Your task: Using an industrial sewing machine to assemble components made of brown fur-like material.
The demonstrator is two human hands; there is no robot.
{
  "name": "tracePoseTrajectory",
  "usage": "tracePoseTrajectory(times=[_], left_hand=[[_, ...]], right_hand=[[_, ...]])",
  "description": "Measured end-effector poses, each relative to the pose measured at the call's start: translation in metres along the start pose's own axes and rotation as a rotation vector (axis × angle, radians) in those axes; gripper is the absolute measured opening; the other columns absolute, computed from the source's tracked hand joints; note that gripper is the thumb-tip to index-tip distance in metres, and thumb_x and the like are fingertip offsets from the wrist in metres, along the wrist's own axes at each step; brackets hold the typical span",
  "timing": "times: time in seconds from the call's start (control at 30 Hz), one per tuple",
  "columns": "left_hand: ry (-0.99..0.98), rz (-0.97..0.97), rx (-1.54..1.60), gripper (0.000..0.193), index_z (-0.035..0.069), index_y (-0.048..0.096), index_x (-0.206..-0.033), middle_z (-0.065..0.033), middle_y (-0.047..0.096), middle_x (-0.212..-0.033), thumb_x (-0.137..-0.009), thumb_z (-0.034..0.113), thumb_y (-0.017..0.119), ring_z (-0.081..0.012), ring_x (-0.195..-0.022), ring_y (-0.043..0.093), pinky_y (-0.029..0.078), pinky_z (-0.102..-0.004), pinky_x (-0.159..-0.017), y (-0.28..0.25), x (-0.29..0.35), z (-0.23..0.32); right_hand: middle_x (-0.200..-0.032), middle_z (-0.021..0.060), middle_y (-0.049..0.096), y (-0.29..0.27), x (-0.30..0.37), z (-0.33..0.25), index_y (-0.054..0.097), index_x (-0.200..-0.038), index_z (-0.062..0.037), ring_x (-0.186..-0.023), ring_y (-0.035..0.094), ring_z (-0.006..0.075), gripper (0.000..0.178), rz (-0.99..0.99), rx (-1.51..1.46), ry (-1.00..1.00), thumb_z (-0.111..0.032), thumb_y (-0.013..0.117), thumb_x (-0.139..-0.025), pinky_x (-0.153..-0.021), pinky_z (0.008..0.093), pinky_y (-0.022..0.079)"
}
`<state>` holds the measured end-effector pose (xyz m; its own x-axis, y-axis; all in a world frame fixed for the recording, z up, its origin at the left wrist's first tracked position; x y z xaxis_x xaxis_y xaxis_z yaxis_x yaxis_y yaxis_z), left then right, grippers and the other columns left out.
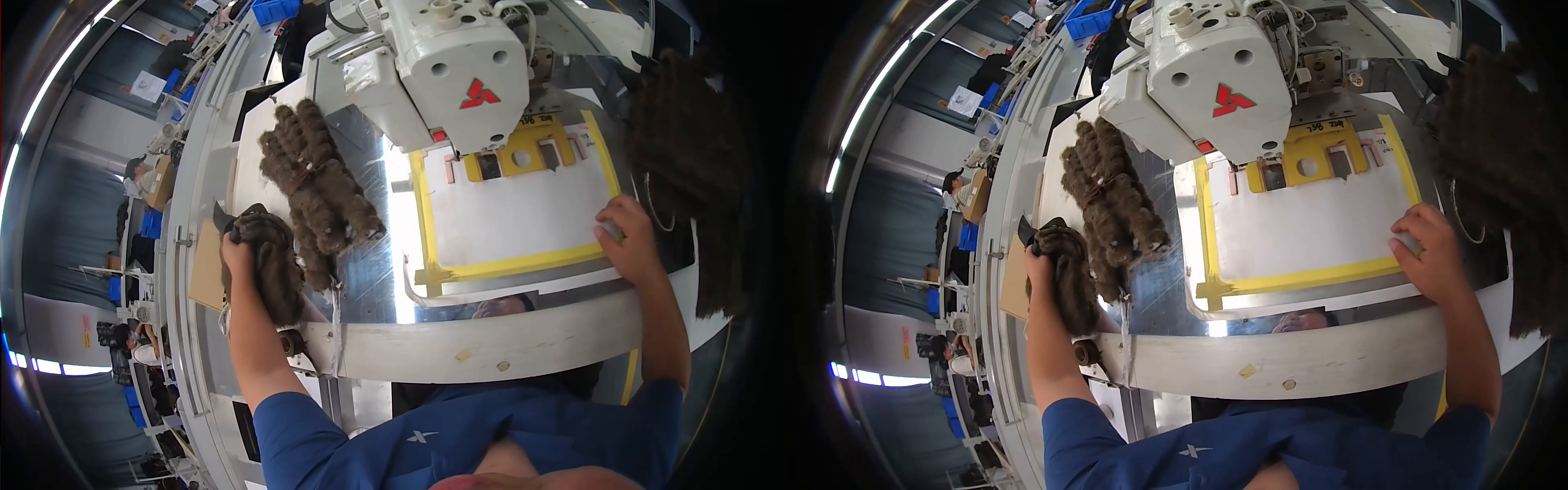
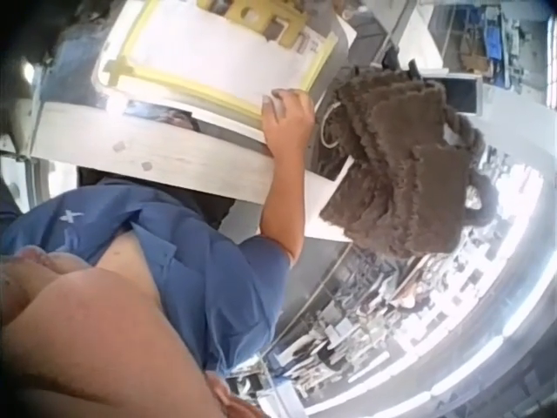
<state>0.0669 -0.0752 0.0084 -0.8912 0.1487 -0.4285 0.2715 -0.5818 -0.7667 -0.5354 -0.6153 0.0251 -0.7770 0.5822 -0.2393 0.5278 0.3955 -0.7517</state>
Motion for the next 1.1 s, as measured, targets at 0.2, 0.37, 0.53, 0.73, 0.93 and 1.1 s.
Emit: tracePoseTrajectory(times=[0.2,0.37,0.53,0.73,0.93,1.1], left_hand=[[-0.306,0.085,-0.273,0.044,-0.006,0.069,-0.116,-0.0317,0.072,-0.111,-0.084,0.024,0.068,-0.0484,-0.114,0.066,0.051,-0.0529,-0.101,-0.010,0.010,-0.033],[-0.252,-0.026,-0.301,0.052,-0.009,0.071,-0.119,-0.0341,0.070,-0.115,-0.083,0.030,0.069,-0.0480,-0.114,0.066,0.053,-0.0515,-0.097,0.004,-0.009,-0.053],[-0.250,-0.162,-0.225,0.047,-0.001,0.071,-0.124,-0.0277,0.073,-0.115,-0.087,0.026,0.066,-0.0450,-0.114,0.067,0.053,-0.0495,-0.095,0.019,-0.022,-0.065],[-0.121,-0.108,-0.308,0.044,-0.001,0.070,-0.127,-0.0243,0.073,-0.118,-0.091,0.025,0.065,-0.0440,-0.115,0.068,0.054,-0.0478,-0.096,0.015,-0.015,-0.070],[-0.332,-0.216,-0.044,0.045,0.001,0.068,-0.131,-0.0234,0.074,-0.116,-0.093,0.025,0.067,-0.0381,-0.111,0.071,0.056,-0.0458,-0.096,0.026,-0.022,-0.097],[-0.773,-0.186,0.768,0.038,0.005,0.069,-0.126,-0.0120,0.076,-0.101,-0.095,0.026,0.068,-0.0329,-0.097,0.074,0.061,-0.0471,-0.079,-0.023,0.004,-0.075]], right_hand=[[-0.100,0.0144,0.062,-0.002,0.001,0.000,0.068,-0.095,0.0007,-0.094,0.064,0.0324,0.016,-0.019,-0.006,0.024,-0.002,0.074,-0.081,-0.085,0.0381,0.051],[-0.099,0.0145,0.062,-0.003,0.002,-0.005,0.068,-0.095,0.0007,-0.094,0.064,0.0322,0.015,-0.021,0.002,-0.022,-0.003,0.074,-0.081,-0.085,0.0383,0.051],[-0.099,0.0139,0.063,-0.005,0.003,-0.005,0.068,-0.095,0.0005,-0.094,0.064,0.0319,0.015,-0.016,0.006,-0.016,-0.003,0.074,-0.081,-0.086,0.0392,0.052],[-0.100,0.0135,0.063,-0.003,0.003,-0.006,0.069,-0.094,0.0002,-0.096,0.065,0.0316,0.015,-0.021,0.015,-0.022,-0.003,0.075,-0.081,-0.086,0.0392,0.052],[-0.099,0.0134,0.063,-0.003,0.003,-0.005,0.069,-0.094,0.0003,-0.095,0.065,0.0317,0.015,-0.019,0.003,-0.005,-0.002,0.075,-0.081,-0.085,0.0380,0.052],[-0.099,0.0140,0.063,-0.003,0.002,-0.004,0.069,-0.093,0.0007,-0.095,0.065,0.0321,0.015,-0.016,0.014,-0.001,-0.001,0.076,-0.080,-0.084,0.0380,0.052]])
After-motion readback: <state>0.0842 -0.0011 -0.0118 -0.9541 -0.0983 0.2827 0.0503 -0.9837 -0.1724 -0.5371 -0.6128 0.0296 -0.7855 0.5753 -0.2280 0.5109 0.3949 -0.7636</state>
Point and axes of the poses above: each hand's wrist, its own x-axis away from the middle knuckle, its own y-axis out of the palm, z = x × y, the point moved 9 cm from there along -x, towards the middle knuckle
